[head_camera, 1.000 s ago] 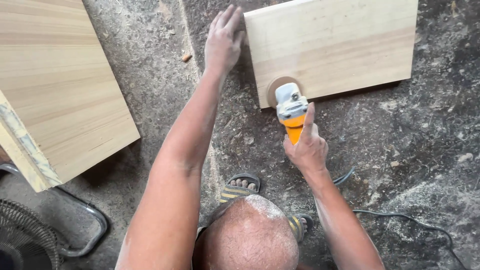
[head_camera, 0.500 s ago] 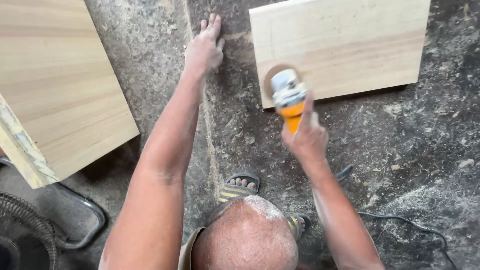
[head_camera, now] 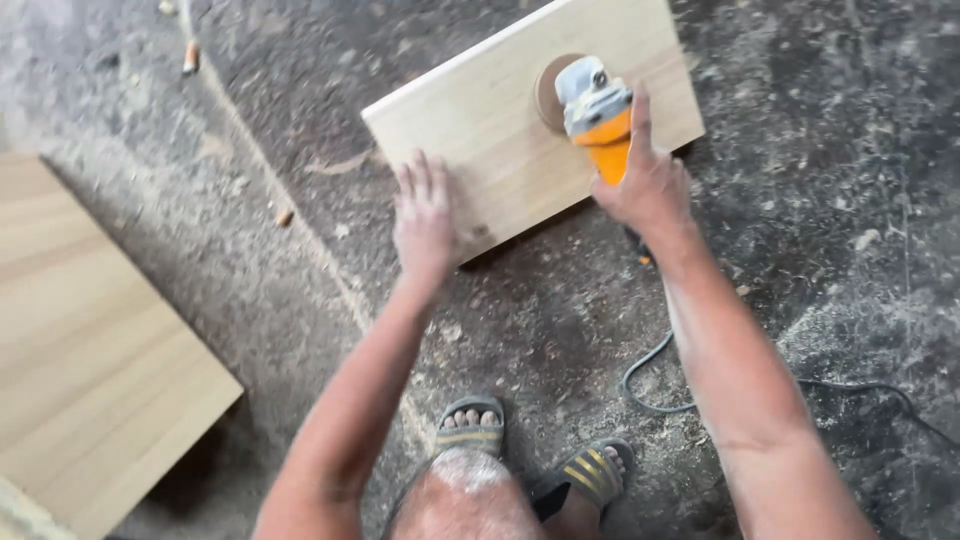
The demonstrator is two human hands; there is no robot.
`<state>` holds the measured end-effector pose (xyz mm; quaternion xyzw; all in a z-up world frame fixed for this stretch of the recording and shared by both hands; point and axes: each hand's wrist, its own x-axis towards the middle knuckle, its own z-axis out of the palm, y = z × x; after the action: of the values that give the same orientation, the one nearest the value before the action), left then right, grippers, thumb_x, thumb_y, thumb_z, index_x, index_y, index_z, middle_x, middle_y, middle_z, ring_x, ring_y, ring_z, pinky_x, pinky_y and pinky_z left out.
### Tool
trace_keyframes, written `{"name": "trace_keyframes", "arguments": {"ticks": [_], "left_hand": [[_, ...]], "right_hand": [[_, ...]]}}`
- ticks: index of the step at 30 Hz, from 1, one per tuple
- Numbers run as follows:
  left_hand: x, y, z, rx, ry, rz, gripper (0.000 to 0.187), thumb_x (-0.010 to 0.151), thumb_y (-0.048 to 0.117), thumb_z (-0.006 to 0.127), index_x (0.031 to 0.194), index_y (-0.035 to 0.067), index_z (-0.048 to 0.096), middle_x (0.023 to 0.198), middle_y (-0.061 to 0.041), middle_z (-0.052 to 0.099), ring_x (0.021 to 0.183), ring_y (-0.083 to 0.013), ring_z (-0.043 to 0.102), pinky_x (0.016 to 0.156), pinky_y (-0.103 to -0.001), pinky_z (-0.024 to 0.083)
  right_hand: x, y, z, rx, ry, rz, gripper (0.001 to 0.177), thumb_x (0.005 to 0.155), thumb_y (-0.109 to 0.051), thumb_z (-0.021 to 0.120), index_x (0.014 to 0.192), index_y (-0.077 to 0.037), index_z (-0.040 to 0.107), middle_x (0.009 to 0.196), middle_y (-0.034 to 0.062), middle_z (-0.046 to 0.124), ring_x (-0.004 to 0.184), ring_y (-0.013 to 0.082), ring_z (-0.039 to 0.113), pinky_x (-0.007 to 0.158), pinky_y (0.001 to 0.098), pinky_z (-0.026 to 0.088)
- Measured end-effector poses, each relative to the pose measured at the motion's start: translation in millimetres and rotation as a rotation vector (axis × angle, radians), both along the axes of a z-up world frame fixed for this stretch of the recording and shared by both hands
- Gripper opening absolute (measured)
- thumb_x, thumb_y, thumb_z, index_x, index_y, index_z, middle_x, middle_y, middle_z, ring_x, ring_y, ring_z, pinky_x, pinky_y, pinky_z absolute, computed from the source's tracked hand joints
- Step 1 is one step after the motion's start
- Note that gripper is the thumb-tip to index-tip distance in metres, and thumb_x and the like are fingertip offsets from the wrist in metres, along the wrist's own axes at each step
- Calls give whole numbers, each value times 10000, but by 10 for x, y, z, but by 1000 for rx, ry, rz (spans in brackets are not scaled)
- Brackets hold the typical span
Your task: Sanding small wooden boards using an angle grinder with a sanding disc.
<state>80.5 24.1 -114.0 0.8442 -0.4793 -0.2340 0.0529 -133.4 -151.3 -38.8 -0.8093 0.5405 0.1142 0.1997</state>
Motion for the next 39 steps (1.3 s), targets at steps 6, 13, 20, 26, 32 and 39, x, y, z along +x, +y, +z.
{"name": "trace_keyframes", "arguments": {"ticks": [6,13,20,26,32,39], "left_hand": [[-301,-278,154,207,71,-90,922,837,-73,653,1628,125,221,1677,-212,79,1463,-586,108,1116,-762,269],[-283,-394,269,357,108,-140,931,894,-60,628,1645,102,103,1676,-231,-22,1461,-596,13,1141,-740,230],[-293,-446,339,340,137,-118,946,882,-74,637,1645,107,108,1681,-217,-9,1474,-573,-9,1160,-713,221],[-319,-439,290,386,106,-110,1046,880,236,795,1645,111,92,1685,-200,-61,1479,-573,-13,1164,-698,244],[-352,-428,327,394,109,-91,956,904,-20,679,1646,116,93,1683,-191,-79,1479,-566,-25,1181,-605,318],[-335,-179,-195,222,-95,-202,1161,653,380,914,1598,40,330,1662,-303,181,1432,-662,196,1024,-755,374]], "right_hand": [[-2,-842,198,12,10,-32,1176,863,-149,760,1591,-282,-154,1196,236,632,783,328,628,617,321,556],[-196,-1609,-176,-159,-18,-71,827,810,-197,824,1431,-106,286,1095,268,655,983,447,654,840,537,530],[-259,-1079,-24,-30,-49,-19,1115,896,-182,677,1595,-314,-181,1026,247,707,817,435,706,772,516,586],[-586,-1012,-21,-89,-6,-127,1134,874,-194,718,1612,-304,-136,1016,210,696,870,418,694,812,538,555],[-952,-789,-41,-38,-18,-61,1127,869,-238,726,1626,-269,-109,1080,204,693,705,319,680,647,401,599],[-1242,-291,66,-105,-135,-88,1082,749,-221,710,1642,-289,104,945,232,702,785,492,726,753,589,560]]}}
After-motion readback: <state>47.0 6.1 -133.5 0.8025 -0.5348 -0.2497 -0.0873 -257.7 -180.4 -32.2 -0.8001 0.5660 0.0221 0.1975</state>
